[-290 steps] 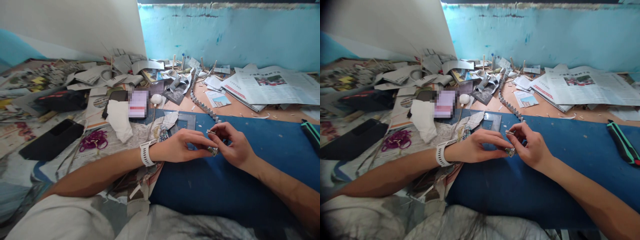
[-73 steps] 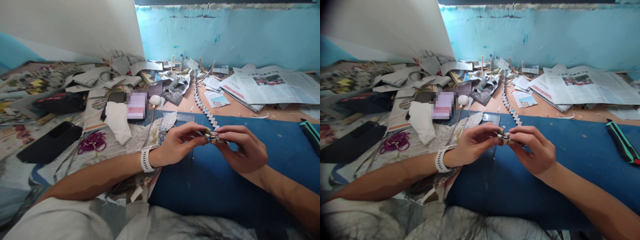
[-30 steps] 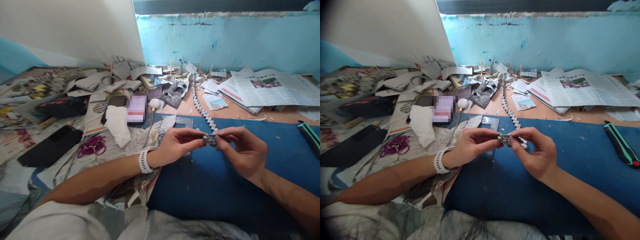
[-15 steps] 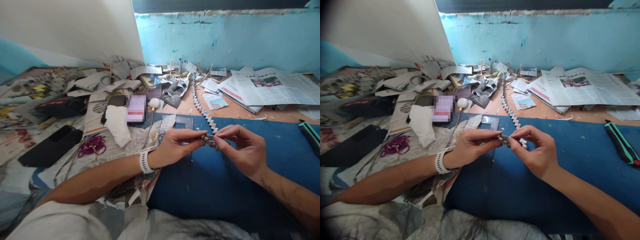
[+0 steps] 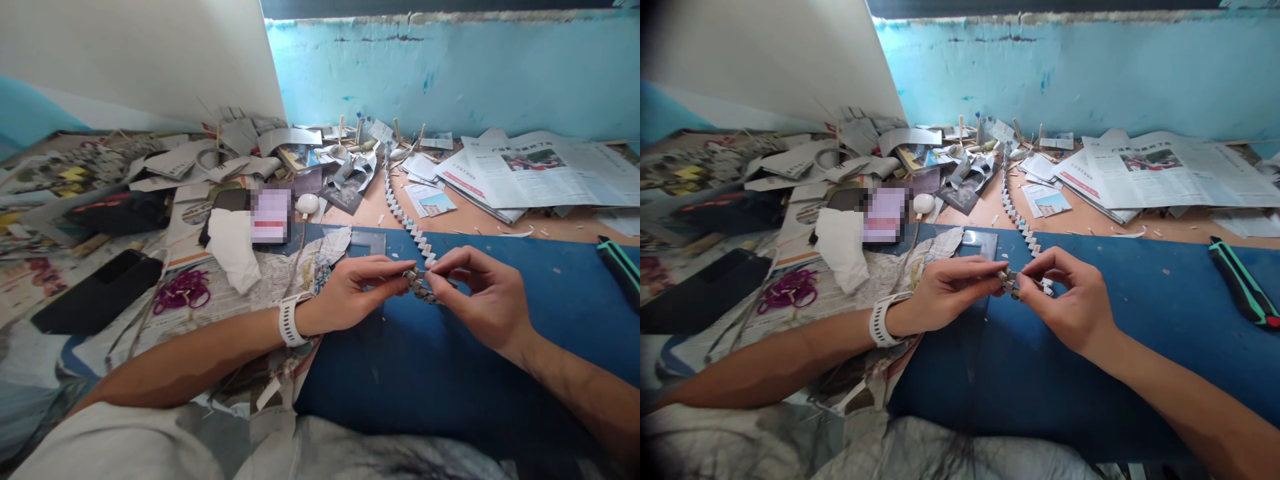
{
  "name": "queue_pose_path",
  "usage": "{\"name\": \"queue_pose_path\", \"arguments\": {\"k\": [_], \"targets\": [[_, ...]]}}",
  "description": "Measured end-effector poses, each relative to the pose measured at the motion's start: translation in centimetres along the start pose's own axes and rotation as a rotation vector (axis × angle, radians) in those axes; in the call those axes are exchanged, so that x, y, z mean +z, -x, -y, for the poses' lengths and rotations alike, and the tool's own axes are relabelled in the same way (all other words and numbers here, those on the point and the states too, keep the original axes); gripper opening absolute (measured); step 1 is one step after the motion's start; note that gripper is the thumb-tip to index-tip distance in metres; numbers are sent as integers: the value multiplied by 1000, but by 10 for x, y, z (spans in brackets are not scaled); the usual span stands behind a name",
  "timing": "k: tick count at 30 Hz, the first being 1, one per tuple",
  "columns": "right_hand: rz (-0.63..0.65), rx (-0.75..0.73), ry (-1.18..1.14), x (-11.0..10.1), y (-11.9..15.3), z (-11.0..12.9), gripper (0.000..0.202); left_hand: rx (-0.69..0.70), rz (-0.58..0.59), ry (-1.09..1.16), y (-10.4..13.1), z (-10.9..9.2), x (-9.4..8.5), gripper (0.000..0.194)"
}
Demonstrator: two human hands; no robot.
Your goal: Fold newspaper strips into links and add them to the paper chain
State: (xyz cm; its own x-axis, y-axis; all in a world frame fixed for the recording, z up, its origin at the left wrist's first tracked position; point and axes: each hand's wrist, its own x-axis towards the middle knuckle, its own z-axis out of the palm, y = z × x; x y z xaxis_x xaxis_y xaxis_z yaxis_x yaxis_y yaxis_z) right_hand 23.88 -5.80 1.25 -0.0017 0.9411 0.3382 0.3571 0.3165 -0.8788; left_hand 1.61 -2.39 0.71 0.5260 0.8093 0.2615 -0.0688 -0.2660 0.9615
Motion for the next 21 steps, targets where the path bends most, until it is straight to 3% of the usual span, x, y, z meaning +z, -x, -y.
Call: {"name": "queue_pose_path", "arguments": {"k": [9,15,21], "targets": [[12,140,-19,-1,2,7,14,79,-10,-98,-1,3,-1,35],[103,136,-19,-2,-1,8,15,61,21,-113,0,1,-1,35],[103,168,-49,-1,-2,9,17,10,14,-76,0,3,0,34]]}}
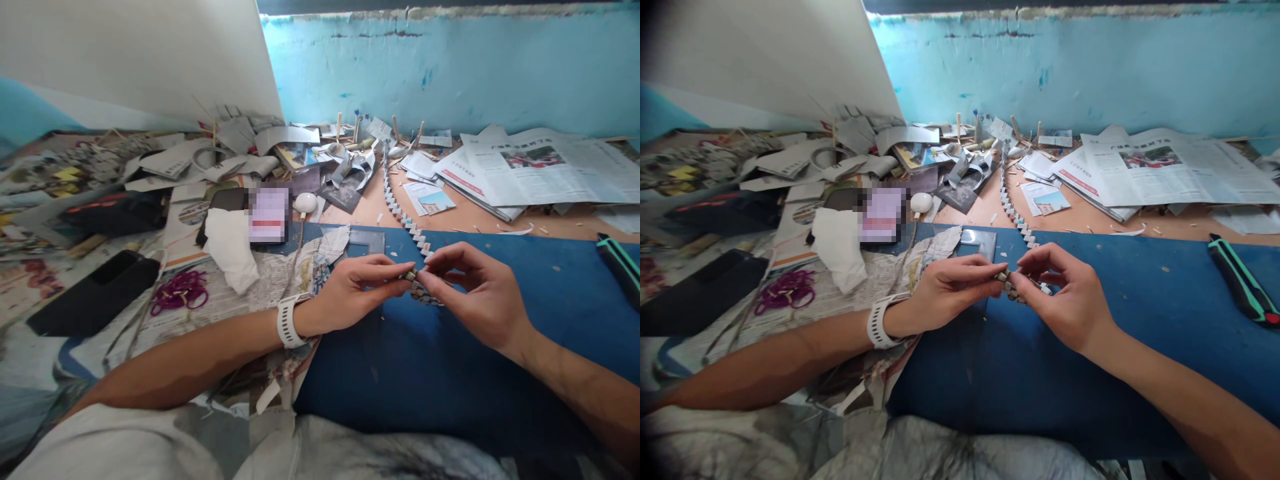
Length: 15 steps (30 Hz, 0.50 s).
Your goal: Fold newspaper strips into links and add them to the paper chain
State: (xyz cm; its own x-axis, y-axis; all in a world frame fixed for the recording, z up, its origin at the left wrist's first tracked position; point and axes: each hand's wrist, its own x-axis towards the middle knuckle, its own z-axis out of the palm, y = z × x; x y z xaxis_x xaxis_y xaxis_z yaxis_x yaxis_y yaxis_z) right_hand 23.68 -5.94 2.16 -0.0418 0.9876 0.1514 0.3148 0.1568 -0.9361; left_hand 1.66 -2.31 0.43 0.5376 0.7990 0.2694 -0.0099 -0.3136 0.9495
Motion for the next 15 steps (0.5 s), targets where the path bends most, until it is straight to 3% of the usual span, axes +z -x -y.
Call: {"name": "queue_pose_path", "arguments": {"k": [8,15], "targets": [[-4,110,-175,2,-3,-2,24,0,-32,-74,-1,-1,0,33],[66,186,-272,3,-3,-1,20,38,-159,-108,1,1,3,36]]}}
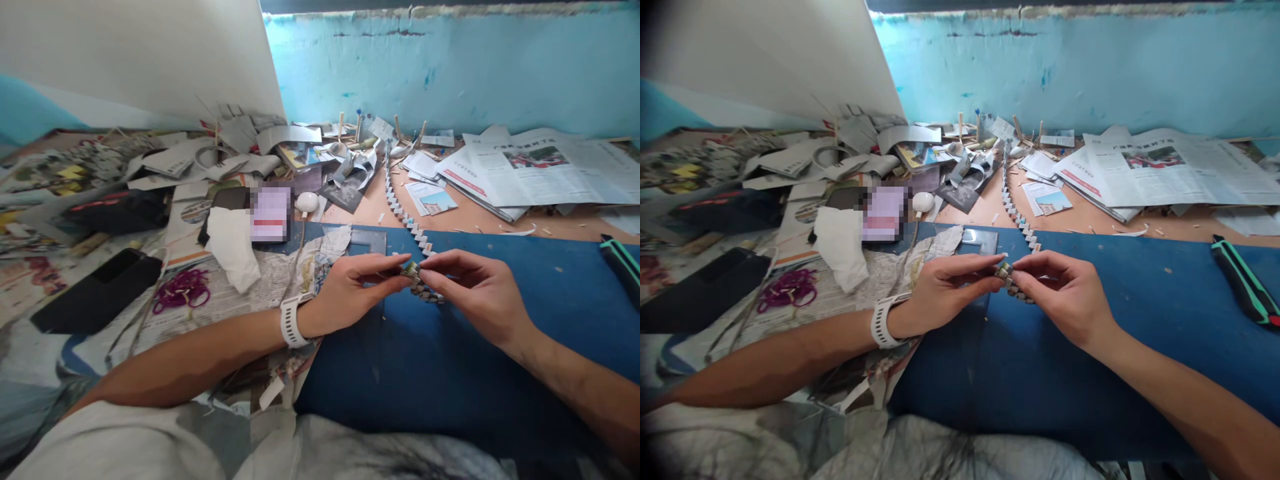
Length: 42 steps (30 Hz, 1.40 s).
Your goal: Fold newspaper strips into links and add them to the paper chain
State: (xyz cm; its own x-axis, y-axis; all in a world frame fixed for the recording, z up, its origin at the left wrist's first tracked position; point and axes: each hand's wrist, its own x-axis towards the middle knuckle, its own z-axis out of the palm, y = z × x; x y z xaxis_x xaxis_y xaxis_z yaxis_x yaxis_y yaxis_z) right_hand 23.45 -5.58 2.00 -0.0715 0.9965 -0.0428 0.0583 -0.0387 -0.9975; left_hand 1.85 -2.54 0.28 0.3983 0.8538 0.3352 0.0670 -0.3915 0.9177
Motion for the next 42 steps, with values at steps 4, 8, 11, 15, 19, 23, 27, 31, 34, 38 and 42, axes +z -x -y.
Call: {"name": "queue_pose_path", "arguments": {"k": [4,8,11,15,19,23,27,31,34,38,42], "targets": [[-8,2,-21,-2,-2,1,22,90,18,-108,-1,-1,-2,28],[21,-25,31,-6,-3,1,28,138,31,-116,-2,-2,-4,27],[46,-58,70,-7,-2,1,25,173,32,-121,-2,-2,-4,27],[1,-94,52,-3,2,0,19,182,40,-101,-2,-2,-4,28],[-76,-156,13,3,7,-1,16,192,40,-79,-2,-3,-4,29],[-52,-177,43,2,5,1,17,202,43,-95,-2,-6,-5,27],[40,-142,81,-2,2,5,17,223,82,-78,-2,-6,-6,30],[0,-130,-2,-1,4,4,18,198,108,-74,0,-4,-6,33],[-41,-124,-56,2,6,1,19,186,102,-102,2,-2,-6,36],[-29,-141,-1,2,7,1,20,215,66,-115,4,-1,-5,34],[-39,-159,47,0,6,2,20,272,45,-96,5,0,-5,33]]}}
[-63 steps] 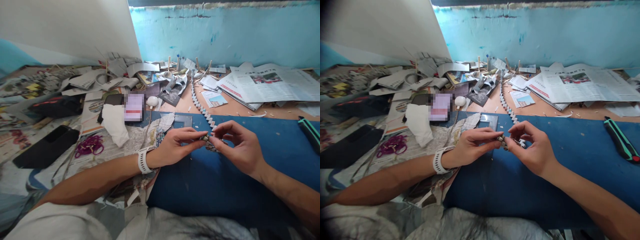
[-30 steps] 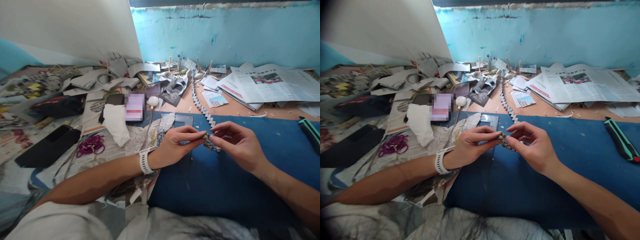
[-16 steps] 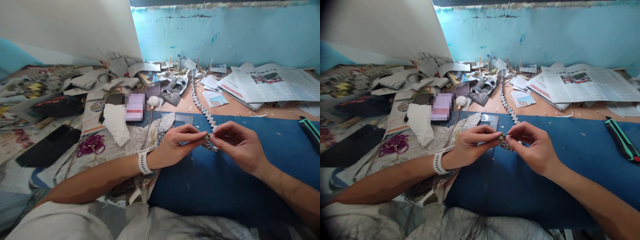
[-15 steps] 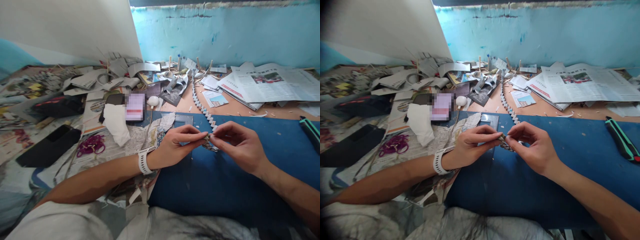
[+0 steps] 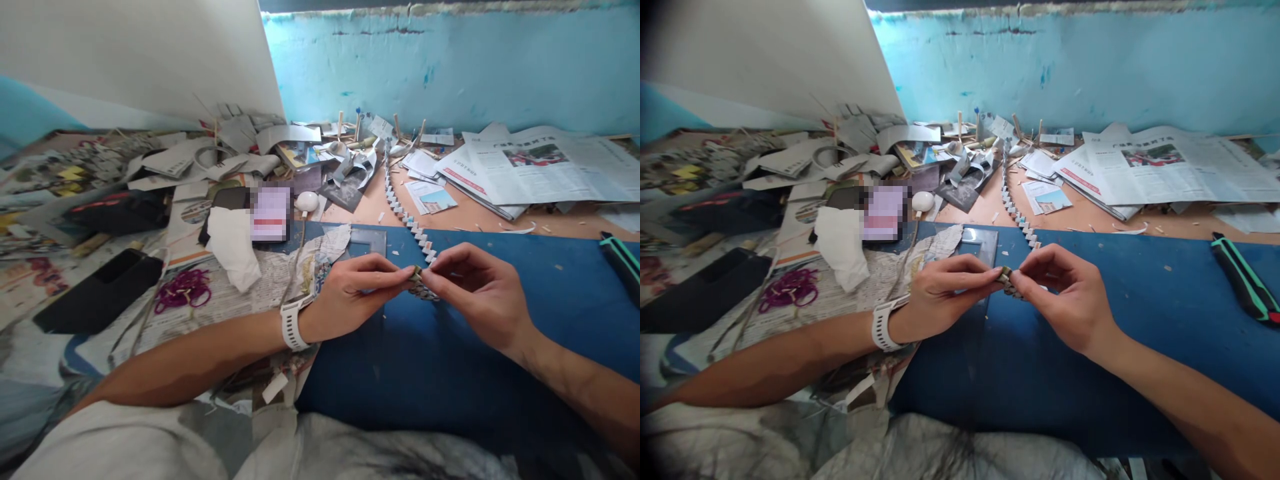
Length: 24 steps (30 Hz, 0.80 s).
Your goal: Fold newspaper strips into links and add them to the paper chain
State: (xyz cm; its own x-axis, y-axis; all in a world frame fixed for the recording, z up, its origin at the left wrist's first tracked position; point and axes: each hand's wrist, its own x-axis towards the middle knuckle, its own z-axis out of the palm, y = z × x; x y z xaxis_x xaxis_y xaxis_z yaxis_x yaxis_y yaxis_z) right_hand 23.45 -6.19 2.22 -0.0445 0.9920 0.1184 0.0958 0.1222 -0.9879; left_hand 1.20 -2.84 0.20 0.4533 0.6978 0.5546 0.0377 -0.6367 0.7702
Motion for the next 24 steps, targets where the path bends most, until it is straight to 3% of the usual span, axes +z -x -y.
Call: {"name": "queue_pose_path", "arguments": {"k": [7,12,18,24], "targets": [[-122,-146,165,8,8,1,12,-26,-11,43,0,1,0,32],[-169,-210,131,12,11,-2,11,-38,-40,146,0,4,1,30],[-85,-237,117,6,5,-7,13,-118,-47,251,-2,2,2,18],[-33,-355,337,-1,5,-5,20,-175,-2,330,-7,-6,0,22]]}}
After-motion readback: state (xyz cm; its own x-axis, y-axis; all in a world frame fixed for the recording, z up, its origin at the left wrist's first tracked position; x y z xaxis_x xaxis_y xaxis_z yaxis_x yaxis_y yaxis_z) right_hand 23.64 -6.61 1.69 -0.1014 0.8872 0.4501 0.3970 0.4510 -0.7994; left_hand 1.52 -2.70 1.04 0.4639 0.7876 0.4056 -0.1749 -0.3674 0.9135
